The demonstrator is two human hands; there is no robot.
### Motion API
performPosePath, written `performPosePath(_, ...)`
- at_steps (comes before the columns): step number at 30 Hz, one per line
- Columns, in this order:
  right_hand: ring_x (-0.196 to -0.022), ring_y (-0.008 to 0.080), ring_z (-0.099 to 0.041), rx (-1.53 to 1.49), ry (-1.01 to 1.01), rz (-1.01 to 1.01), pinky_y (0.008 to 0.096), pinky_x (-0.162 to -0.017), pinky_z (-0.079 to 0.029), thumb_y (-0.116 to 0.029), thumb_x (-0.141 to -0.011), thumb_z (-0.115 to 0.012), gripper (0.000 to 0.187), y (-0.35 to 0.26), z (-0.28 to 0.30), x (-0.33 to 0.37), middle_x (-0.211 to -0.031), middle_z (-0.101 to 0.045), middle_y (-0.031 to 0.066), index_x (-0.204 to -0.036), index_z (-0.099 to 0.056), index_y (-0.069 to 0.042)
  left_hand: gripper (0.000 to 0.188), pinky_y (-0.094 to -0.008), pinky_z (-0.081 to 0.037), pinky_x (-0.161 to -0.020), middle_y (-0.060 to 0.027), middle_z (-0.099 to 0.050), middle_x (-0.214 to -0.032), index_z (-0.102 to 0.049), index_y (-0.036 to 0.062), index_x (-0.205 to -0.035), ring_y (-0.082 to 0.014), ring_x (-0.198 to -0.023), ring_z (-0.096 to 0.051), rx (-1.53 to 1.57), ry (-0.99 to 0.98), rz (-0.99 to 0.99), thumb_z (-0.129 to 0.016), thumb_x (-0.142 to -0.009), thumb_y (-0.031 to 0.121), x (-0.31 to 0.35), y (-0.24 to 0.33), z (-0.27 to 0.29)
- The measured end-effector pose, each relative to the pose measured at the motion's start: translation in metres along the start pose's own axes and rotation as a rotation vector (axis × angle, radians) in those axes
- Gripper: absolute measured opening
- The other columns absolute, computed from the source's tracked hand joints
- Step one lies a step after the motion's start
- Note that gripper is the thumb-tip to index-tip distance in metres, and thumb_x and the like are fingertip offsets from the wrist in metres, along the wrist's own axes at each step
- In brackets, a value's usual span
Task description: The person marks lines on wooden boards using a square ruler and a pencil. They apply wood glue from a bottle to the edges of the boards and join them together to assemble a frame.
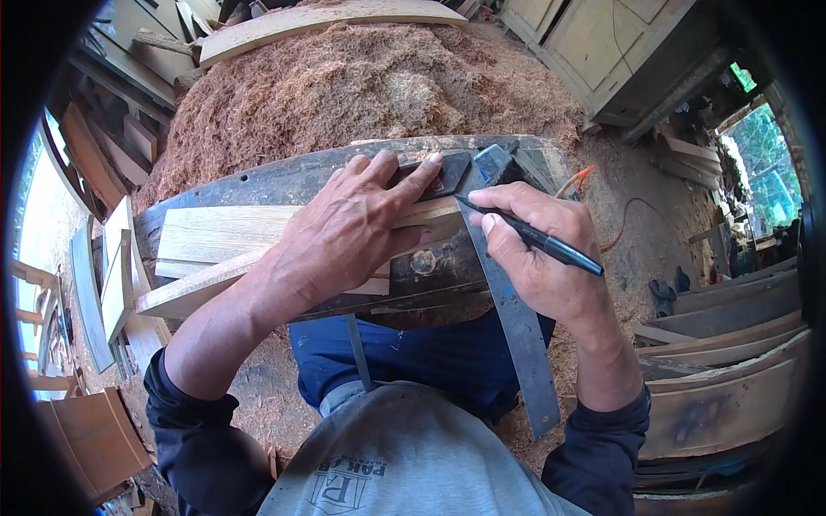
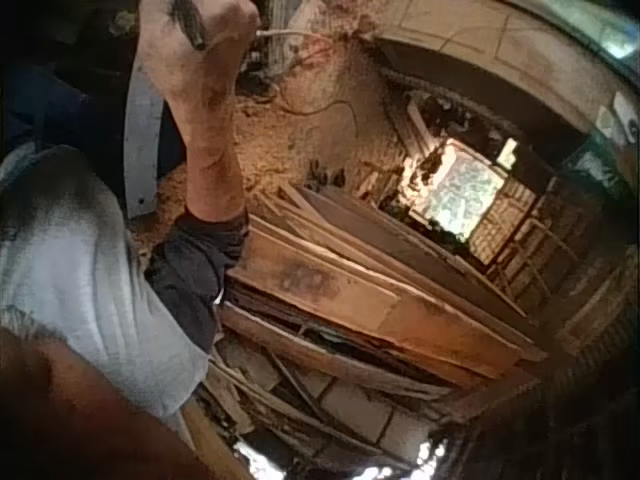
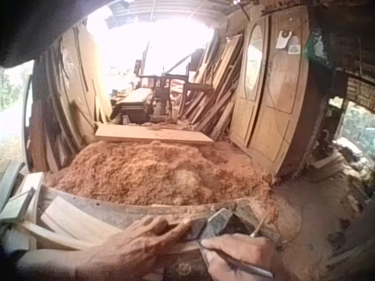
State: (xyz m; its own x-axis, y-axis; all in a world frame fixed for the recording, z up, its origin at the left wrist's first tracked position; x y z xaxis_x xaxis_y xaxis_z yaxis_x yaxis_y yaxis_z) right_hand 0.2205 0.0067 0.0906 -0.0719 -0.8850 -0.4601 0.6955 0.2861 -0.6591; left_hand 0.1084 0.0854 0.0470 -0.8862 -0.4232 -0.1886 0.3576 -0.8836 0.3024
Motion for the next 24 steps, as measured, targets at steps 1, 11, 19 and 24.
performPosePath(1,-0.072,0.0312,-0.071,-0.001,-0.001,-0.001,0.0380,-0.064,-0.057,-0.004,-0.083,-0.063,0.018,-0.001,0.001,-0.001,-0.081,-0.069,0.0199,-0.098,-0.068,0.005,0.077,-0.0416,-0.046,-0.095,-0.0147,-0.052,-0.108,-0.040,0.0069,-0.151,-0.0323,-0.105,-0.055,-0.002,0.009,-0.002,-0.073,-0.084,0.022,0.000,0.000,0.000)
performPosePath(11,-0.066,0.0230,-0.065,0.049,0.151,-0.007,0.0374,-0.061,-0.051,-0.008,-0.090,-0.061,0.010,-0.016,0.027,0.000,-0.074,-0.063,0.0133,-0.091,-0.063,0.002,0.079,-0.0409,-0.046,-0.095,-0.0151,-0.053,-0.109,-0.039,0.0075,-0.152,-0.0325,-0.104,-0.055,0.001,0.010,-0.010,-0.074,-0.083,0.022,0.000,0.003,0.000)
performPosePath(19,-0.085,0.0322,-0.055,0.203,-0.013,-0.059,0.0414,-0.076,-0.047,-0.006,-0.075,-0.072,0.027,0.008,-0.009,0.033,-0.092,-0.047,0.0151,-0.092,-0.051,-0.002,0.067,-0.0401,-0.047,-0.090,-0.0150,-0.057,-0.112,-0.042,0.0049,-0.148,-0.0302,-0.101,-0.056,-0.252,0.181,-0.007,-0.069,-0.089,0.025,0.034,0.020,0.029)
performPosePath(24,-0.072,0.0136,-0.051,0.262,0.328,-0.045,0.0302,-0.065,-0.045,-0.002,-0.074,-0.072,0.028,0.027,0.055,0.029,-0.085,-0.048,0.0043,-0.091,-0.050,-0.005,0.051,-0.0418,-0.048,-0.080,-0.0107,-0.058,-0.097,-0.050,0.0050,-0.134,-0.0303,-0.090,-0.059,-0.240,-0.128,0.105,-0.063,-0.085,0.007,0.071,0.007,0.016)
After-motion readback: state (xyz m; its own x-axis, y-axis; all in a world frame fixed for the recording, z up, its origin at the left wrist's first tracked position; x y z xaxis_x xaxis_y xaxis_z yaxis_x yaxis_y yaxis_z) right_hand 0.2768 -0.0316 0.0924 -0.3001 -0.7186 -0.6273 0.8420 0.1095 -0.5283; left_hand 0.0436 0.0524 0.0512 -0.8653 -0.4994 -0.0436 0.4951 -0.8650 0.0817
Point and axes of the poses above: each hand's wrist, its own x-axis away from the middle knuckle, its own z-axis out of the back of the hand, y = z × x, the point moved 10 cm from there along -x, towards the middle knuckle
